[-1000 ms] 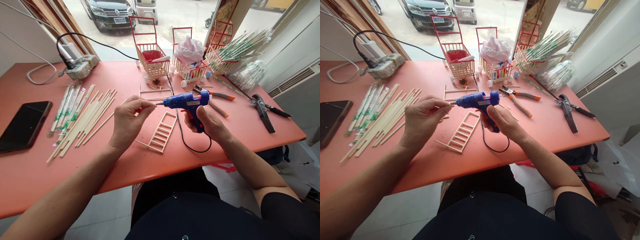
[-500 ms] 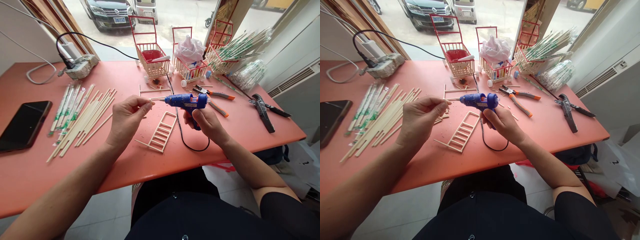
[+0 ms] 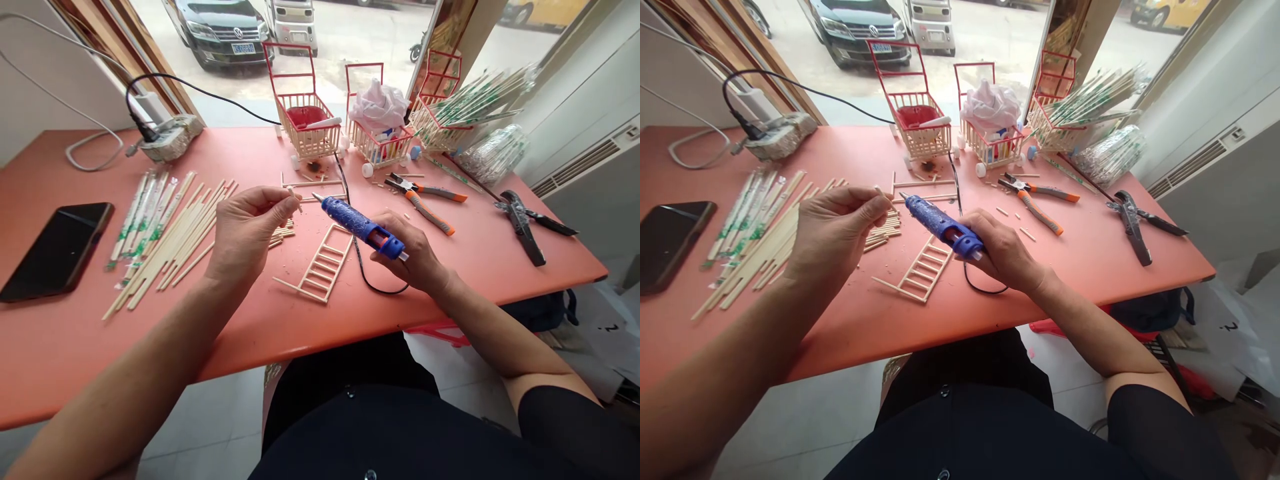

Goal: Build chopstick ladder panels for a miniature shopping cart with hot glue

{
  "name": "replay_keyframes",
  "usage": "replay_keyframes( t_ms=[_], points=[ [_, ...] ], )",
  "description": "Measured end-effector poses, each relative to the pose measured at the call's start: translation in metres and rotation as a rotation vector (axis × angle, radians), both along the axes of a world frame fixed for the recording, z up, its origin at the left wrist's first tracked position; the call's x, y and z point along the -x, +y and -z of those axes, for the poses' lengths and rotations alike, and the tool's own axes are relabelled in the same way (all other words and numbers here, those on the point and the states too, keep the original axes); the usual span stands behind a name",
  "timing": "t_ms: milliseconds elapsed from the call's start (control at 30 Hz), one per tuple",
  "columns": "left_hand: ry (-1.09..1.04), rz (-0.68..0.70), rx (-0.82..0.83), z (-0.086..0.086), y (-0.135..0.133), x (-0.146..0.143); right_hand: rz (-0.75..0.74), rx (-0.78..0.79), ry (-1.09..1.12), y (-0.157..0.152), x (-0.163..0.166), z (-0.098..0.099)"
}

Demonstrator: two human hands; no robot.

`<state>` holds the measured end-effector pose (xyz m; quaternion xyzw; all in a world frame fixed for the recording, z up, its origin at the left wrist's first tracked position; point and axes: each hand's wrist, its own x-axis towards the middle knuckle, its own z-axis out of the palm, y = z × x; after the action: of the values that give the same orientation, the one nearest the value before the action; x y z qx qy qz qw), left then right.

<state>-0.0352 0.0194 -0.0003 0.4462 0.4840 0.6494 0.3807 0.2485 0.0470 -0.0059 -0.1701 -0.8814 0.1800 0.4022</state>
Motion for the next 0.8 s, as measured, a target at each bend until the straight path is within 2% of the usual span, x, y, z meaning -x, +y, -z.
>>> replay_keyframes(
  t_ms=[100, 233, 367, 467, 800],
  points=[
    [-0.156, 0.103, 0.072, -0.004, 0.001, 0.002, -0.006, 0.038, -0.007, 0.004, 0.0, 0.004],
    [-0.398, 0.236, 0.253, -0.008, 0.0, 0.003, 0.015, 0.047, -0.055, 0.004, -0.001, 0.005],
    [-0.541, 0.233, 0.352, -0.011, -0.005, -0.002, -0.054, 0.005, -0.068, 0.001, 0.0, 0.005],
    [-0.575, 0.222, 0.346, -0.012, -0.006, -0.005, -0.094, -0.007, -0.026, 0.0, 0.0, 0.004],
    [-0.575, 0.222, 0.311, -0.011, -0.005, -0.009, -0.091, 0.023, -0.044, 0.001, 0.001, 0.009]
  ],
)
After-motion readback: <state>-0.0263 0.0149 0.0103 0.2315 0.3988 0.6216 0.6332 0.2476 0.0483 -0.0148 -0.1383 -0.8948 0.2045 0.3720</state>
